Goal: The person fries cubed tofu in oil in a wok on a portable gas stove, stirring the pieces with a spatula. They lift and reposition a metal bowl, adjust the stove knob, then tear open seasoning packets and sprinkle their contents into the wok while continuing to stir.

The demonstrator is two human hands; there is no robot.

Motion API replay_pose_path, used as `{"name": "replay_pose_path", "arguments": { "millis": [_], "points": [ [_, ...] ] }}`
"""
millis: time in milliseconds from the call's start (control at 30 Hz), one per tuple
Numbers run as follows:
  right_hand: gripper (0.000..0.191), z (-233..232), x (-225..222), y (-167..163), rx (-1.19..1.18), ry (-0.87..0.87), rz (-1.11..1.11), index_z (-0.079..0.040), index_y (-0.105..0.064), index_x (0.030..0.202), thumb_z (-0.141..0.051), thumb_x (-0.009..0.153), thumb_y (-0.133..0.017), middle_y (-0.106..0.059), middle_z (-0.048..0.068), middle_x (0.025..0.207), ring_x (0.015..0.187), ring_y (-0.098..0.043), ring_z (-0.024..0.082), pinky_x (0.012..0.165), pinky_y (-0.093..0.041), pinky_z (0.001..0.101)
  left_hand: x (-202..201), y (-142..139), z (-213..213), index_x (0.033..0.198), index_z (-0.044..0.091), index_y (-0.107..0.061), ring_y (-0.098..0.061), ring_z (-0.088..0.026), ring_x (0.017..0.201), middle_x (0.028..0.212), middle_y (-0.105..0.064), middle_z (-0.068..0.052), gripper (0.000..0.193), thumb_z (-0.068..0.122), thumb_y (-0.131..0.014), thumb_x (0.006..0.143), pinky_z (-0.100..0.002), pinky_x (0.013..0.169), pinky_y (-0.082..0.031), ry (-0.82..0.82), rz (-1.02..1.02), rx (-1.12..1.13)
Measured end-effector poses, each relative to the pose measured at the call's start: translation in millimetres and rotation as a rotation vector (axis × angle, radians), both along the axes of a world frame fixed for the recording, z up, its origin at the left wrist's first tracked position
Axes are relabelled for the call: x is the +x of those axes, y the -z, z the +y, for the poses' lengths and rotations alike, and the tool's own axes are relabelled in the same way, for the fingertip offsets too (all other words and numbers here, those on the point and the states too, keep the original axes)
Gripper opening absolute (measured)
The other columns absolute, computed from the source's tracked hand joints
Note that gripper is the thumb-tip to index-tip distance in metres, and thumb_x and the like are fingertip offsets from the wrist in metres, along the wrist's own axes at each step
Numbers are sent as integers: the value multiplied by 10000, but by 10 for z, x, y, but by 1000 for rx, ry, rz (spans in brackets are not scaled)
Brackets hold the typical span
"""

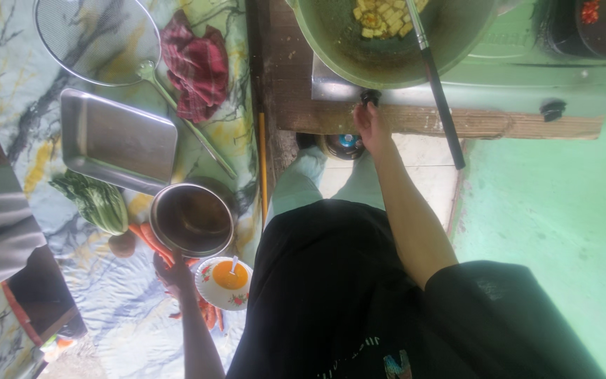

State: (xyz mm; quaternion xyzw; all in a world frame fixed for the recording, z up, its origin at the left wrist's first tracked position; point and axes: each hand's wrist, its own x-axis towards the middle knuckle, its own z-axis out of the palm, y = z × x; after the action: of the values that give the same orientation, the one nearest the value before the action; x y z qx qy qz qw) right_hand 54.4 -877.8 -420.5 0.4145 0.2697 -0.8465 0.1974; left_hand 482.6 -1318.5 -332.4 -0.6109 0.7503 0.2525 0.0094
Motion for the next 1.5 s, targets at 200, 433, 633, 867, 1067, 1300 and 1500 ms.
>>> {"name": "replay_pose_path", "arguments": {
  "millis": [200,433,633,867,1067,1300,1500],
  "points": [
    [252,-34,-173,9,5,118,-36,38,-617,1149,-97,956,-705,-691,159,1076,993,-720,264,852,-642,343,-173,-243,368,1534,81,-472,-649,-289,1161,1372,-581,-170,617,389,-684,1042,-474,980,-541,-84,148,-125],
    [223,10,-208,76,-62,183,-127,76,-602,1128,-20,946,-688,-691,214,1065,977,-721,304,847,-651,367,-710,-534,580,1467,3,-497,-632,-291,1156,1386,-510,-184,447,191,-663,1097,-404,930,-630,140,369,-362],
    [251,64,-172,125,-138,210,-140,103,-590,1155,-16,954,-682,-676,226,1082,987,-717,309,863,-647,372,-999,-655,566,1448,-8,-519,-642,-256,1162,1411,-522,-166,384,127,-634,1107,-376,956,-635,302,399,-449],
    [266,68,-152,126,-172,266,-196,128,-590,1171,-9,956,-663,-680,237,1096,1007,-719,315,871,-617,378,-1134,-663,627,1404,-13,-543,-642,-243,1147,1385,-552,-171,337,123,-621,1106,-339,887,-636,369,448,-467],
    [287,105,-16,67,-189,201,-108,97,-589,1154,-122,990,-674,-688,206,1091,989,-718,287,889,-639,358,-1359,-772,796,1395,-6,-566,-644,-242,1110,1303,-546,-163,355,194,-625,1108,-338,873,-633,260,431,-409],
    [279,237,195,143,-94,21,-97,30,-624,1112,-212,991,-692,-727,148,1041,926,-733,243,831,-635,336,-1935,-1029,1241,1414,6,-565,-630,-251,1185,1339,-549,-174,309,113,-616,1128,-349,970,-614,521,572,-426],
    [246,371,649,33,593,-665,123,-80,-656,1092,-276,944,-645,-729,57,989,865,-728,150,715,-604,319,-2691,-1283,1934,1160,-24,-659,-697,-226,998,1189,-674,-154,175,-84,-677,996,-296,810,-623,873,754,-172]
  ]
}}
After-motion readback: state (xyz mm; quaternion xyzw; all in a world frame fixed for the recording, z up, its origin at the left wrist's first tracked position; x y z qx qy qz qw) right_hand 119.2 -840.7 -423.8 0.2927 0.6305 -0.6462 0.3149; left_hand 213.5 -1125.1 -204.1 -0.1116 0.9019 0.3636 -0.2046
